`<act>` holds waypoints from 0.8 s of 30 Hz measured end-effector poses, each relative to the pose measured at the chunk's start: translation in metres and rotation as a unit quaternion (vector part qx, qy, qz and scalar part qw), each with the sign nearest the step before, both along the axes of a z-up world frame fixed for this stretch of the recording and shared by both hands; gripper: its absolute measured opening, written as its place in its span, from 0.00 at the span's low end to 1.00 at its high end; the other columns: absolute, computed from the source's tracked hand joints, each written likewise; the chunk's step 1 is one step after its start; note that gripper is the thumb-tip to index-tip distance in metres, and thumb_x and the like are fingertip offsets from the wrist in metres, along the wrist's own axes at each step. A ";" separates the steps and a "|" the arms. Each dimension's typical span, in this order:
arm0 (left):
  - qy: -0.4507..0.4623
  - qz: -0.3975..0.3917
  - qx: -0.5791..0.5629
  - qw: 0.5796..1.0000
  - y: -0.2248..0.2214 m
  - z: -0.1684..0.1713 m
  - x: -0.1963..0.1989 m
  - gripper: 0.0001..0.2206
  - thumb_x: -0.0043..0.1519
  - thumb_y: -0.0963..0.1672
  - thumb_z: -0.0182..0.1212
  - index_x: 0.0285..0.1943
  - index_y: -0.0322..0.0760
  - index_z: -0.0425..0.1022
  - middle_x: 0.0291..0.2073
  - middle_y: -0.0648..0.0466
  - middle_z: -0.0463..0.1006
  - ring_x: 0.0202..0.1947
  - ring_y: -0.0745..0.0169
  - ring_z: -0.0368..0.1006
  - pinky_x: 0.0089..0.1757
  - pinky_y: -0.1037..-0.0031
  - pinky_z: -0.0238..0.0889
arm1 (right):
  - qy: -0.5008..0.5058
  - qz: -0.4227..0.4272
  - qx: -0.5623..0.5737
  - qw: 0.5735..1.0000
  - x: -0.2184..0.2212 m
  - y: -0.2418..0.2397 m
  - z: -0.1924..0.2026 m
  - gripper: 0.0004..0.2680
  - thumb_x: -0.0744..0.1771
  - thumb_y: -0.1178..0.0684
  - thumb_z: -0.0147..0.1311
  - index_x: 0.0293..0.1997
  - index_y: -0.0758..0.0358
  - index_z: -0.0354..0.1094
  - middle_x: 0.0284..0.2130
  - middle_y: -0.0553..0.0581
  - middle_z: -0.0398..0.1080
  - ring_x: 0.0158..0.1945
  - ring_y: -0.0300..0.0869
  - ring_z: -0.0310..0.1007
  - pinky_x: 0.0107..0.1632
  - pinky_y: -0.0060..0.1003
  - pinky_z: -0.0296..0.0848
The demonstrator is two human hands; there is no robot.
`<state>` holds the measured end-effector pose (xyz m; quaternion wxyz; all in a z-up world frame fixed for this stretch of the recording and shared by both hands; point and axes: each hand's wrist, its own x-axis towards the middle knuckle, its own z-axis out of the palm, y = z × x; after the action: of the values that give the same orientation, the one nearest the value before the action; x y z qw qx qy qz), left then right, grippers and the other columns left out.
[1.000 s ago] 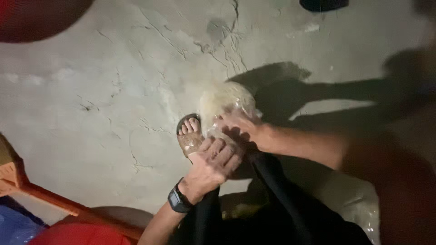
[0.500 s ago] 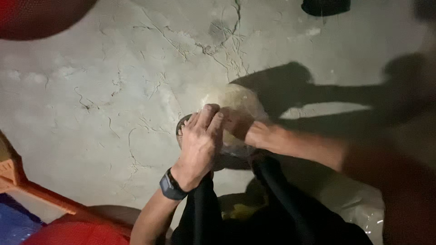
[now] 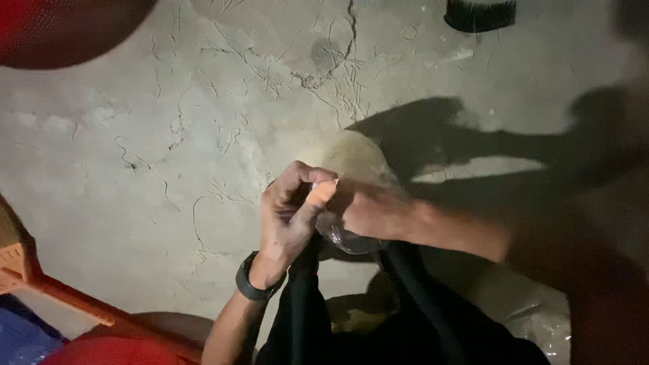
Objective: The person ties plastic bags filled with dried noodles using thin wire ties by hand.
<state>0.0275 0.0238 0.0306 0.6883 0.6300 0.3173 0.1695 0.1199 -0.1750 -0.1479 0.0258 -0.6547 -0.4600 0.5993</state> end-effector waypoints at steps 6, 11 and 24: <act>-0.017 -0.025 -0.013 0.999 -0.007 0.004 -0.004 0.04 0.62 0.42 0.68 0.36 0.37 0.81 0.24 0.53 0.75 0.24 0.68 0.64 0.33 0.75 0.67 | 0.055 0.021 0.028 0.998 -0.019 -0.039 -0.049 0.10 0.68 0.38 0.53 0.26 0.42 0.69 0.23 0.33 0.72 0.32 0.41 0.78 0.29 0.34 0.70; -0.034 -0.039 0.027 0.998 0.001 0.029 0.004 0.05 0.64 0.44 0.65 0.40 0.38 0.81 0.24 0.52 0.73 0.23 0.65 0.64 0.34 0.73 0.67 | 0.026 0.008 -0.003 1.000 0.000 0.000 -0.003 0.12 0.66 0.35 0.55 0.20 0.38 0.65 0.19 0.31 0.70 0.26 0.37 0.75 0.24 0.33 0.64; -0.011 0.013 -0.017 1.000 -0.013 0.024 -0.011 0.05 0.64 0.44 0.64 0.38 0.38 0.79 0.30 0.58 0.76 0.31 0.69 0.71 0.37 0.79 0.66 | 0.252 -0.102 0.132 0.953 0.036 0.111 0.167 0.06 0.69 0.53 0.43 0.48 0.58 0.61 0.35 0.47 0.64 0.38 0.33 0.58 0.44 0.32 0.65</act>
<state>0.0169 0.0108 0.0550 0.6999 0.6122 0.3209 0.1799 0.1562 -0.0641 0.0194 0.2882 -0.5164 -0.4438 0.6733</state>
